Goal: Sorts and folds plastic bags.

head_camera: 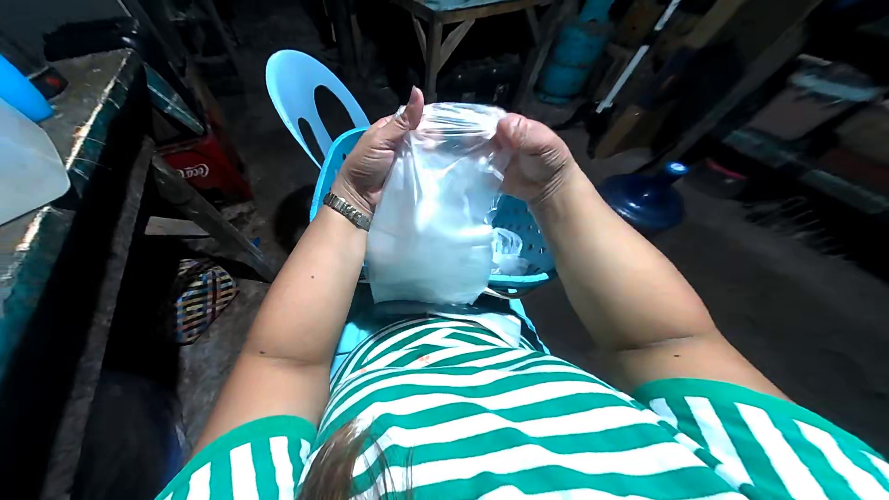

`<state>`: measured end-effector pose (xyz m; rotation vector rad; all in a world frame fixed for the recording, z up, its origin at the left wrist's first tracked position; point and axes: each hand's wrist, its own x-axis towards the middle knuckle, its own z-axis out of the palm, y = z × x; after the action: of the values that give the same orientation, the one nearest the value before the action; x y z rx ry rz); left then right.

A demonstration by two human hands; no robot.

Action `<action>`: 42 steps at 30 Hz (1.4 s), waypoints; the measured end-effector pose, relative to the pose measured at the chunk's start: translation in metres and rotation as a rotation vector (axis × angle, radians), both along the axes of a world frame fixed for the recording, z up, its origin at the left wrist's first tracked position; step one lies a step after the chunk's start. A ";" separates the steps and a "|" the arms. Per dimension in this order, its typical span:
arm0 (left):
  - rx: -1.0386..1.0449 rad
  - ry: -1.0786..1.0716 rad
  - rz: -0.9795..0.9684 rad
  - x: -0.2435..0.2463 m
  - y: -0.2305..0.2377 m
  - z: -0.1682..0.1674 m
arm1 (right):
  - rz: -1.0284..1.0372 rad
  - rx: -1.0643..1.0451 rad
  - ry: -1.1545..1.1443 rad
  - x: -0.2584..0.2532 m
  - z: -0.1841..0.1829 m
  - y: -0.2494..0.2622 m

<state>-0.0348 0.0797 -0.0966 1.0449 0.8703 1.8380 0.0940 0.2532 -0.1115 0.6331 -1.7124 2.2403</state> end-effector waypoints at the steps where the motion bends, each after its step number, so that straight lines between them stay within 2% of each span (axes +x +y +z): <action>1: 0.008 0.033 -0.004 0.001 -0.002 -0.001 | -0.022 -0.067 0.007 0.000 0.001 0.001; 4: -0.042 0.183 -0.048 0.001 -0.006 -0.001 | -0.072 -0.273 -0.055 0.000 0.007 0.000; 5: -0.060 0.213 -0.060 0.002 -0.007 -0.001 | -0.107 -0.284 -0.112 -0.001 0.009 -0.002; 8: -0.010 0.209 -0.055 0.001 -0.007 -0.002 | -0.164 -0.070 -0.243 -0.002 0.007 -0.006; 10: 0.034 0.144 -0.016 0.001 -0.008 -0.003 | -0.073 0.111 -0.185 0.000 0.000 -0.002; 12: 0.036 0.192 -0.005 -0.001 -0.009 -0.003 | 0.056 0.241 -0.094 0.003 -0.002 0.001; 15: -0.104 0.314 0.042 -0.003 -0.008 0.001 | 0.254 0.378 0.012 0.001 -0.002 0.008; 17: -0.215 0.370 0.147 -0.001 -0.004 0.005 | 0.280 0.409 0.038 0.002 -0.001 0.011; 19: -0.281 0.411 0.315 0.001 0.002 0.005 | 0.146 0.411 0.015 0.005 0.001 0.012; 21: -0.249 0.364 0.415 -0.001 0.007 0.003 | -0.056 0.325 -0.007 0.007 0.003 0.010; 24: -0.104 0.244 0.354 -0.002 0.006 0.004 | -0.290 0.151 -0.007 0.006 0.009 0.003; 27: -0.048 0.243 0.329 -0.003 0.001 0.007 | -0.493 0.049 -0.044 0.003 0.013 0.003; 32: -0.101 0.443 0.552 -0.009 0.009 -0.001 | -0.876 0.117 0.038 -0.004 0.007 0.019; 35: -0.113 0.425 0.664 -0.012 0.007 0.001 | -1.089 0.156 -0.060 -0.006 0.004 0.027; 38: -0.121 0.282 0.580 -0.007 0.002 0.010 | -1.011 0.263 -0.242 -0.008 0.004 0.021; 42: -0.087 0.287 0.461 0.000 0.001 0.010 | -0.586 0.666 -0.563 -0.007 0.007 -0.001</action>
<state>-0.0349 0.0806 -0.0870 1.1384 1.4472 2.0238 0.0873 0.2518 -0.1040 -0.4243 -2.5106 1.4865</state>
